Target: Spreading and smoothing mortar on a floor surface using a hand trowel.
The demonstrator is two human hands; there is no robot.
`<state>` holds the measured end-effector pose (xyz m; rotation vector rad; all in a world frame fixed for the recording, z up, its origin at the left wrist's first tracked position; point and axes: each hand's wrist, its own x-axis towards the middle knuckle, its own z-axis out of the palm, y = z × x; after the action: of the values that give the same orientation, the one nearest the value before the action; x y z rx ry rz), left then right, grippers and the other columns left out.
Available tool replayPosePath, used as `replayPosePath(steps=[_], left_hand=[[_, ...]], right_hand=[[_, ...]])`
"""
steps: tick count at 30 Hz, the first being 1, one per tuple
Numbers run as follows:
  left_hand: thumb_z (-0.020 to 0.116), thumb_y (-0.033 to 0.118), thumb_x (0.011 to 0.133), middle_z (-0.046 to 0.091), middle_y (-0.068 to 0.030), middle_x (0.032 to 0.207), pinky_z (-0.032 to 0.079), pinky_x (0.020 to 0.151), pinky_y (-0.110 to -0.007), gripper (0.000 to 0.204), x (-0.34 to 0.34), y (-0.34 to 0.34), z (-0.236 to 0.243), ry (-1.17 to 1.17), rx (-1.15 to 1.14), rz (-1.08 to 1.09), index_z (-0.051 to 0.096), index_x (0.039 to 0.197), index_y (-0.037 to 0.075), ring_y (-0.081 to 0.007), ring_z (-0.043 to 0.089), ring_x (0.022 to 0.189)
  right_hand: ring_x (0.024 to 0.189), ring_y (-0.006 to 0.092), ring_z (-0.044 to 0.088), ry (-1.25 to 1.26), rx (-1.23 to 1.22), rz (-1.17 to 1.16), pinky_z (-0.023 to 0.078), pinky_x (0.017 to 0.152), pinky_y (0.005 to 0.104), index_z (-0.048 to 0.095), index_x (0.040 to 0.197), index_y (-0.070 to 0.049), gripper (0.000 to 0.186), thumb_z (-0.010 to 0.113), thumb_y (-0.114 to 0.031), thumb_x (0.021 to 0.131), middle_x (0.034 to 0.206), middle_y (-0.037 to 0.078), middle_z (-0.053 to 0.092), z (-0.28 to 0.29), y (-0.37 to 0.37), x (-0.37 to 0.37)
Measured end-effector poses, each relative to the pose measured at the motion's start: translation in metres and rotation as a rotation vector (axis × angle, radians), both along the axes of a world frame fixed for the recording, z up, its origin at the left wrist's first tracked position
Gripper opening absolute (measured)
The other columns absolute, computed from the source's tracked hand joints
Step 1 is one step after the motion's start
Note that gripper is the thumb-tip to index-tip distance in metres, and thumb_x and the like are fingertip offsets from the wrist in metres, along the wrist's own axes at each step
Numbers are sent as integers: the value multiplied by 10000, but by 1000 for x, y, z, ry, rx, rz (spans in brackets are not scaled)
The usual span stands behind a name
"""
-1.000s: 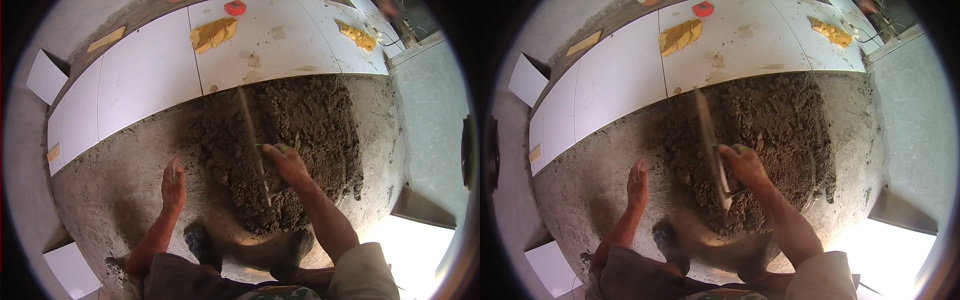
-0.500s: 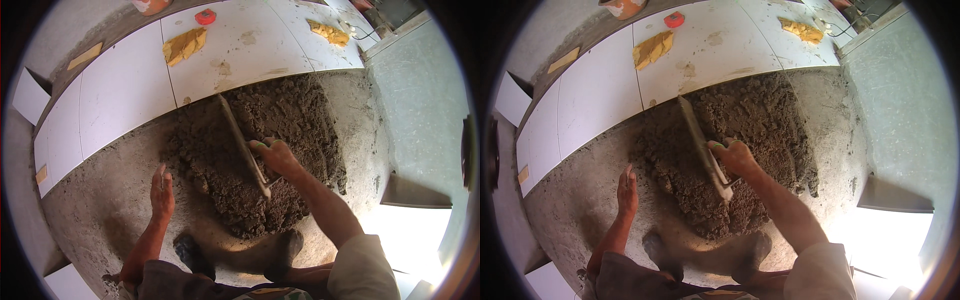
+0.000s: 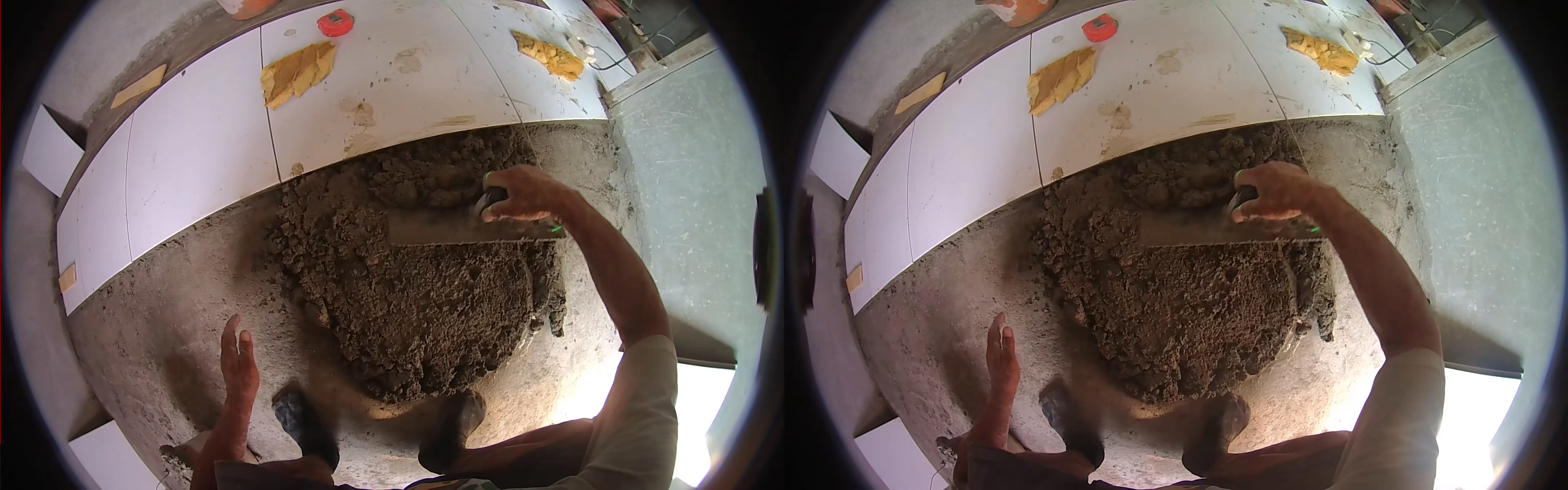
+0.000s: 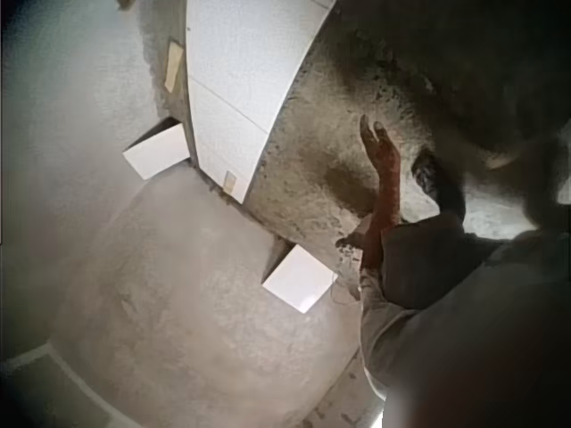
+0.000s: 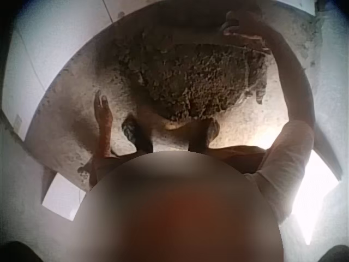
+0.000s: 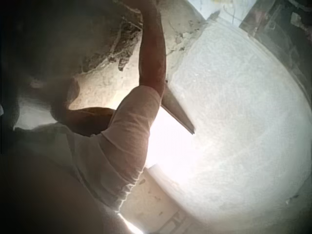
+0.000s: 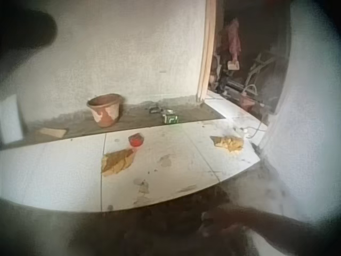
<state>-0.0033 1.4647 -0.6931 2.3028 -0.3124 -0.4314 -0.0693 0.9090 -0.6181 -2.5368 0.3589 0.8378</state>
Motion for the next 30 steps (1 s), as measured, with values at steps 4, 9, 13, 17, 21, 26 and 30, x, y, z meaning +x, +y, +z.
replayPosePath(steps=[4, 9, 13, 17, 21, 26, 30], left_hand=[[431, 355, 1015, 424, -231, 1397, 332, 1086, -421, 536, -17, 16, 21, 34, 150, 65, 397, 1374, -42, -333, 399, 1319], [414, 393, 1010, 436, -228, 1393, 314, 1092, -418, 565, -38, 36, 40, 44, 231, 108, 403, 1376, -38, -336, 401, 1318], [413, 385, 1006, 436, -224, 1397, 308, 1094, -419, 550, -53, 42, 48, 44, 294, 126, 415, 1373, -25, -343, 404, 1315], [433, 295, 993, 445, -229, 1383, 312, 1092, -424, 480, -64, 46, 57, 32, 319, 94, 427, 1361, -12, -356, 410, 1305], [432, 260, 985, 448, -222, 1381, 310, 1092, -432, 456, -64, 62, 76, -54, 370, 21, 436, 1352, -10, -366, 410, 1301], [410, 338, 1003, 415, -209, 1409, 296, 1104, -422, 486, -47, 69, 103, -179, 483, -180, 418, 1362, 10, -346, 397, 1311], [441, 361, 987, 418, -233, 1402, 319, 1086, -454, 534, -20, 49, 144, -274, 544, -266, 393, 1377, -1, -390, 409, 1299]], right_hand=[[870, 259, 650, 8, -98, 54, 498, 781, 403, 645, 1015, -123, 397, 761, -392, 747, 886, 98, 673, 5, -31, 10], [856, 275, 645, 35, -129, -8, 496, 770, 410, 637, 1016, -86, 420, 792, -308, 695, 867, 130, 663, 21, -55, 18], [879, 258, 634, -43, -220, -2, 495, 760, 401, 643, 976, -121, 357, 765, -350, 731, 902, 106, 653, 18, -72, 11], [853, 269, 633, -13, -225, -59, 491, 750, 399, 636, 996, -94, 391, 791, -300, 702, 850, 119, 648, 19, -71, -6], [878, 242, 630, 31, -129, -101, 497, 753, 382, 650, 1005, -117, 347, 758, -325, 749, 924, 106, 655, 27, -53, -31], [855, 247, 617, -114, -41, -241, 487, 744, 382, 654, 1005, -84, 359, 740, -359, 792, 919, 104, 646, 24, -54, -47], [838, 217, 610, -179, -113, -318, 496, 726, 388, 659, 975, -70, 378, 747, -382, 780, 939, 101, 645, 21, -67, -50]])
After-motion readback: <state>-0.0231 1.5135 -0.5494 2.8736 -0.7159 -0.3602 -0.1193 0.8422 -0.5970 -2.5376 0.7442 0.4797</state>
